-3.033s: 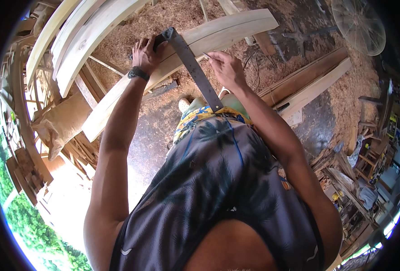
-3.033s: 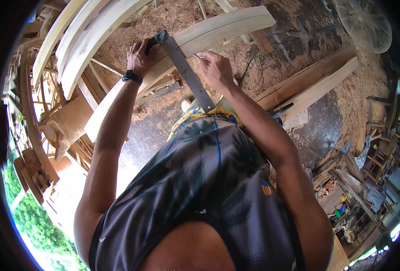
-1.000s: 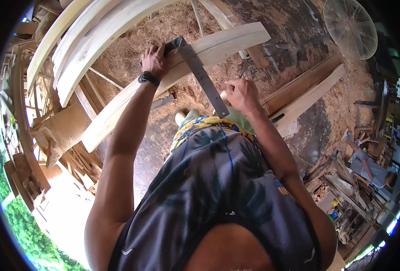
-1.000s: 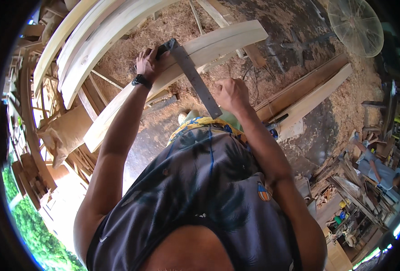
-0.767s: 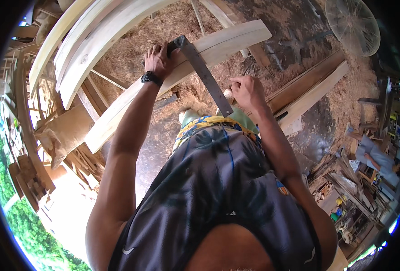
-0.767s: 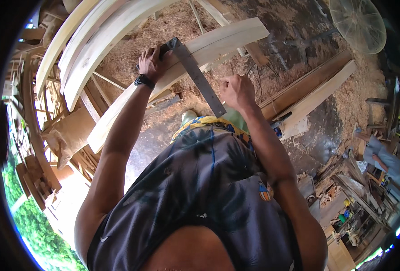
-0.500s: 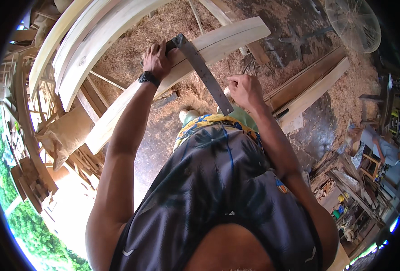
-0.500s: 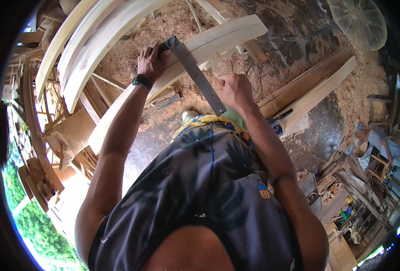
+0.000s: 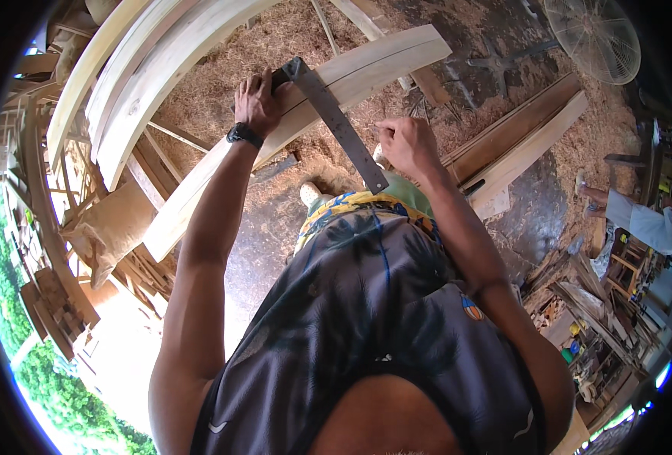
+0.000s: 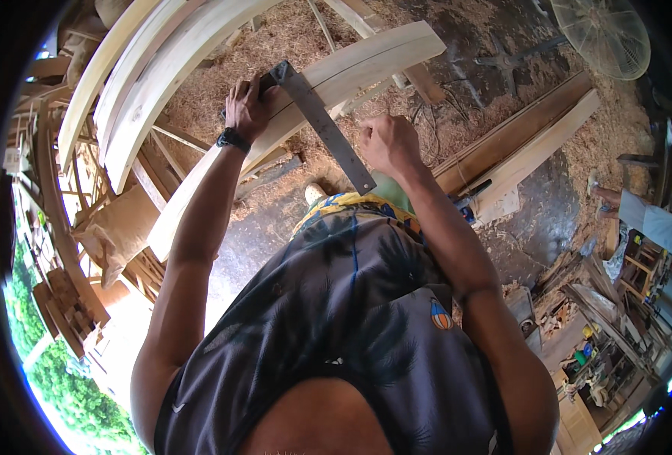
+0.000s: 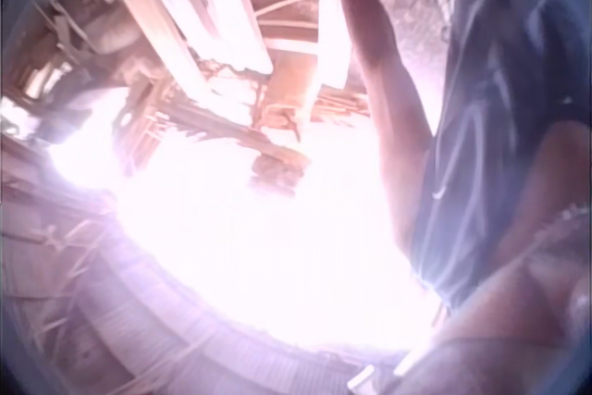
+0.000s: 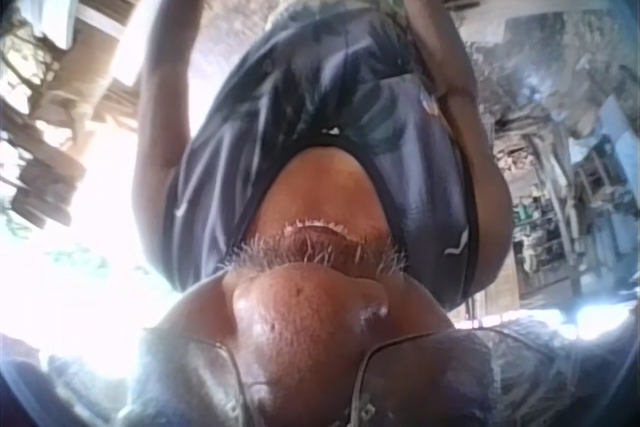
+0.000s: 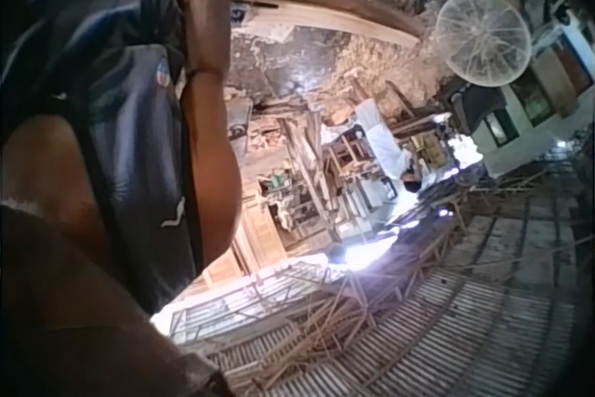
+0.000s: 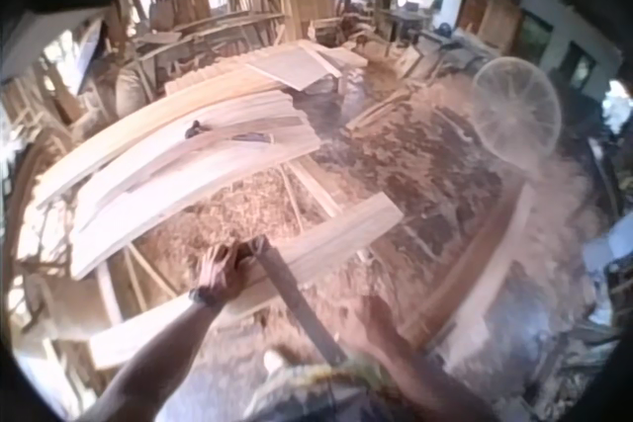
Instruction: The person marks measurement lines on wooden planks using a square ruler and a marking tool, then cuts along the marked line on a wood plank using a chisel and a hammer.
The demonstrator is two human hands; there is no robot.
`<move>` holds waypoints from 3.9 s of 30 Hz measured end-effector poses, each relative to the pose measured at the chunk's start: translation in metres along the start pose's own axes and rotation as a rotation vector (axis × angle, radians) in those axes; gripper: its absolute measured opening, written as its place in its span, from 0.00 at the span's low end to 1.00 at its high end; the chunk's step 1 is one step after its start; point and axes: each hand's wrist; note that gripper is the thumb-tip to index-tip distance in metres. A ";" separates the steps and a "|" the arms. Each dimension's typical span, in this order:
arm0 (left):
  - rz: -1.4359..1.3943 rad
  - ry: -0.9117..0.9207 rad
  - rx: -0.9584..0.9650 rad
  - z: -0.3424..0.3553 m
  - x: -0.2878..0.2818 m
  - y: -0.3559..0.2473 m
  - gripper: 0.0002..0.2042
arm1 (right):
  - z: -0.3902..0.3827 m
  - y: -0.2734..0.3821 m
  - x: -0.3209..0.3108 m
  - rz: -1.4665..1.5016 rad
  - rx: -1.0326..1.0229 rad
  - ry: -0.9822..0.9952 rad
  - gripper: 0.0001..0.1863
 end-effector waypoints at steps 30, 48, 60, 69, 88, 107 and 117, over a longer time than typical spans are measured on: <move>0.013 0.050 -0.082 -0.001 -0.004 -0.003 0.30 | 0.118 0.044 0.050 -0.150 -0.298 -0.052 0.13; -0.119 0.026 -0.121 -0.007 -0.009 0.016 0.29 | 0.003 -0.033 0.106 0.400 0.119 -0.139 0.15; -0.206 -0.054 -0.251 -0.086 -0.080 0.115 0.21 | -0.055 0.073 0.150 0.975 0.192 0.166 0.16; -0.185 -0.086 -0.299 -0.130 -0.101 0.149 0.25 | -0.078 0.110 0.180 1.038 0.203 0.387 0.17; -0.018 -0.047 -0.196 -0.150 -0.085 0.162 0.29 | -0.077 0.101 0.173 0.882 0.188 0.510 0.18; -0.045 -0.097 -0.113 -0.147 -0.085 0.163 0.31 | -0.015 0.148 0.164 0.387 -0.251 0.212 0.16; -0.037 -0.122 -0.140 -0.142 -0.088 0.155 0.28 | 0.047 0.198 0.187 0.010 -0.325 -0.045 0.15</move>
Point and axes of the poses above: each hand's wrist, its own z-axis towards the middle knuckle, its own x-axis out of the palm, y = z × x, and after that the axes turned 2 degrees about -x, right-handed
